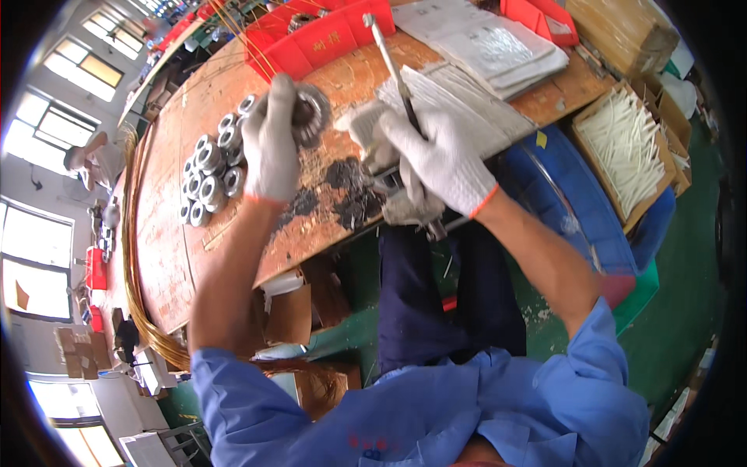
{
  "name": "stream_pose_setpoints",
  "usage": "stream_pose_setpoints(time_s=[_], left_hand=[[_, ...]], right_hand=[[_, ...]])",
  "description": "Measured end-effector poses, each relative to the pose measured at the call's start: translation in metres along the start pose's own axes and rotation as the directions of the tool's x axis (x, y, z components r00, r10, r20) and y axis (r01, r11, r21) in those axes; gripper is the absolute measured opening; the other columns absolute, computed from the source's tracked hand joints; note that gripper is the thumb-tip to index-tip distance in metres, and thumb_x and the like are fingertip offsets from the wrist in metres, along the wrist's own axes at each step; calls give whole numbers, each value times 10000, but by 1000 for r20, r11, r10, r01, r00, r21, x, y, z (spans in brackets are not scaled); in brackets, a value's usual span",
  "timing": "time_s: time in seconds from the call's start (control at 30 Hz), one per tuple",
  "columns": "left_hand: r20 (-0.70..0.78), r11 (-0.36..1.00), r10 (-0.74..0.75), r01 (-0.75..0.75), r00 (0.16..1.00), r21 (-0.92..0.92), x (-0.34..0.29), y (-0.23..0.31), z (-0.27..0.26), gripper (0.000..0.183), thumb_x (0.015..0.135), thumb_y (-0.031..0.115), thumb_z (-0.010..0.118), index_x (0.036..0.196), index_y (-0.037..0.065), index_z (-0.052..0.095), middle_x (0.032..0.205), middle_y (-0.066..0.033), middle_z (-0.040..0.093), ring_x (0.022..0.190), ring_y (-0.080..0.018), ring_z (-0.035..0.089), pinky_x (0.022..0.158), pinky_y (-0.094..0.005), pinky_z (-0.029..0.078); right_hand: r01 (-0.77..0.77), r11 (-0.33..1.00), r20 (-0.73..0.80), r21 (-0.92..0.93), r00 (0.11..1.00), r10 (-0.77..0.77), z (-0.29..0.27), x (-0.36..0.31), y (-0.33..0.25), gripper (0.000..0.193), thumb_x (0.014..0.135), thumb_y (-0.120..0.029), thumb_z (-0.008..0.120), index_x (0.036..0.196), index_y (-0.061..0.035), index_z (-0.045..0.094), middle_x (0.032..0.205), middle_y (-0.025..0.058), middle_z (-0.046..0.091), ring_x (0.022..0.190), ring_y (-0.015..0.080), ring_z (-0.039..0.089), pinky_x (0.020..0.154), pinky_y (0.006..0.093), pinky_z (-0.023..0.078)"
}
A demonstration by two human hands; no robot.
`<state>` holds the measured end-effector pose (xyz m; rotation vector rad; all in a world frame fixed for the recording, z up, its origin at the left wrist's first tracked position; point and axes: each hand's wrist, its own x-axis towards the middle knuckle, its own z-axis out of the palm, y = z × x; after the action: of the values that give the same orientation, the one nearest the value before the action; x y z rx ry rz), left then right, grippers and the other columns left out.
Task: Winding copper wire onto a metal core held in a vise using a guiding tool.
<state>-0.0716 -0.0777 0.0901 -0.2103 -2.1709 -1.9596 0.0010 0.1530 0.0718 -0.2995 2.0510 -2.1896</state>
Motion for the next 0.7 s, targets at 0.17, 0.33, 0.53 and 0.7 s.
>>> stream_pose_setpoints(time_s=[0.17, 0.33, 0.53, 0.7], left_hand=[[-106, 974, -71, 91, 992, 205, 180, -27, -37, 348, 997, 358, 689, 1003, 10, 709, 843, -32, 698, 692, -96, 656, 589, -246, 507], [-326, 987, 153, -158, 933, 13, 268, -85, -72, 353, 959, 294, 726, 1019, -52, 689, 923, -101, 701, 737, -156, 708, 619, -300, 552], [16, 134, 451, -86, 892, 987, 129, -160, -66, 513, 905, 424, 750, 1208, 17, 671, 1345, -222, 607, 1327, -391, 529, 1094, -542, 413], [-92, -6, 412, 103, 907, 995, 78, -179, -103, 469, 938, 452, 684, 1123, 21, 699, 1292, -217, 596, 1254, -397, 526, 1066, -529, 391]], right_hand=[[22, 999, -115, 43, 993, -17, 11, 6, 8, 309, 1057, -270, 661, 926, 3, 724, 654, 33, 677, 509, 66, 586, 485, 271, 446], [-101, 986, -83, 130, 990, 112, 15, 12, -2, 262, 1048, -223, 674, 987, 31, 699, 684, 52, 674, 480, 65, 572, 444, 250, 429], [-42, 987, -170, 157, 983, 69, 6, 15, 8, 233, 1064, -178, 635, 1040, 51, 676, 763, 104, 696, 434, 74, 561, 390, 232, 412], [10, 991, -140, 130, 990, 8, 14, 19, 8, 258, 1075, -183, 627, 990, 58, 665, 728, 94, 690, 420, 86, 568, 368, 244, 424]])
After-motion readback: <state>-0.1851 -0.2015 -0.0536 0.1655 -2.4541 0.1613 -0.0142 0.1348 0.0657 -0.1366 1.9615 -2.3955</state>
